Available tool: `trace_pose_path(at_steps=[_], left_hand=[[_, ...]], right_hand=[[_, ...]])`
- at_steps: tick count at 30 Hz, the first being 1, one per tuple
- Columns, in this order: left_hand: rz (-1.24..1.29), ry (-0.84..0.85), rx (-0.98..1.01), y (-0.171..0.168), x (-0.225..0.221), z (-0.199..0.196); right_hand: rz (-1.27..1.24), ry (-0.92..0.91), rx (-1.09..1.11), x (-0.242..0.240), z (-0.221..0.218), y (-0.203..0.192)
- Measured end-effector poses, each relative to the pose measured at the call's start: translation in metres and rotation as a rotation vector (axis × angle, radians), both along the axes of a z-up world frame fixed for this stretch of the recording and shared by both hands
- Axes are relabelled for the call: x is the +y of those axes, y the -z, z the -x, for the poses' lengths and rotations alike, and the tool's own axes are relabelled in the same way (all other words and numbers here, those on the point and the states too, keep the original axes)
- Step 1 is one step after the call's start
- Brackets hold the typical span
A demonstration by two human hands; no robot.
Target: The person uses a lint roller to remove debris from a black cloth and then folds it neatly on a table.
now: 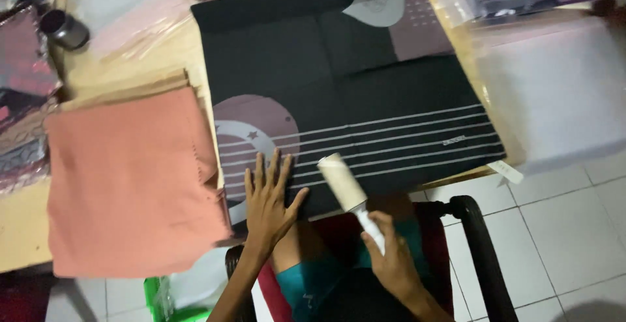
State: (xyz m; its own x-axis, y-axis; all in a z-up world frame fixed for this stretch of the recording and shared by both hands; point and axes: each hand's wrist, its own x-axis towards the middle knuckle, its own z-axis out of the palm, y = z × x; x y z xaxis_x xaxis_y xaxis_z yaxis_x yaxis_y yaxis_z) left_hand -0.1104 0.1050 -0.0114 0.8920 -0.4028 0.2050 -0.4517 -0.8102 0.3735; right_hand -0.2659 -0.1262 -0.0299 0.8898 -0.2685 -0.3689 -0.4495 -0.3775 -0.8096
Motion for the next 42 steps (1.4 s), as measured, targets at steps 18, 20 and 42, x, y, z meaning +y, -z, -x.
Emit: trace_pose_path(at_steps=[18,20,42], left_hand=[[0.029,-0.049,0.033,0.002,0.007,0.002],[0.117,-0.097,0.071,-0.001,0.012,0.004],[0.458,0.051,-0.173,-0.018,0.082,-0.168]], right_hand=[[0.063,0.579,-0.214,-0.105,-0.006,-0.063],[-0.050,0.574,-0.239,-0.084,-0.008,-0.061],[0.822,-0.931,-0.839,0.029,-0.275,0.005]])
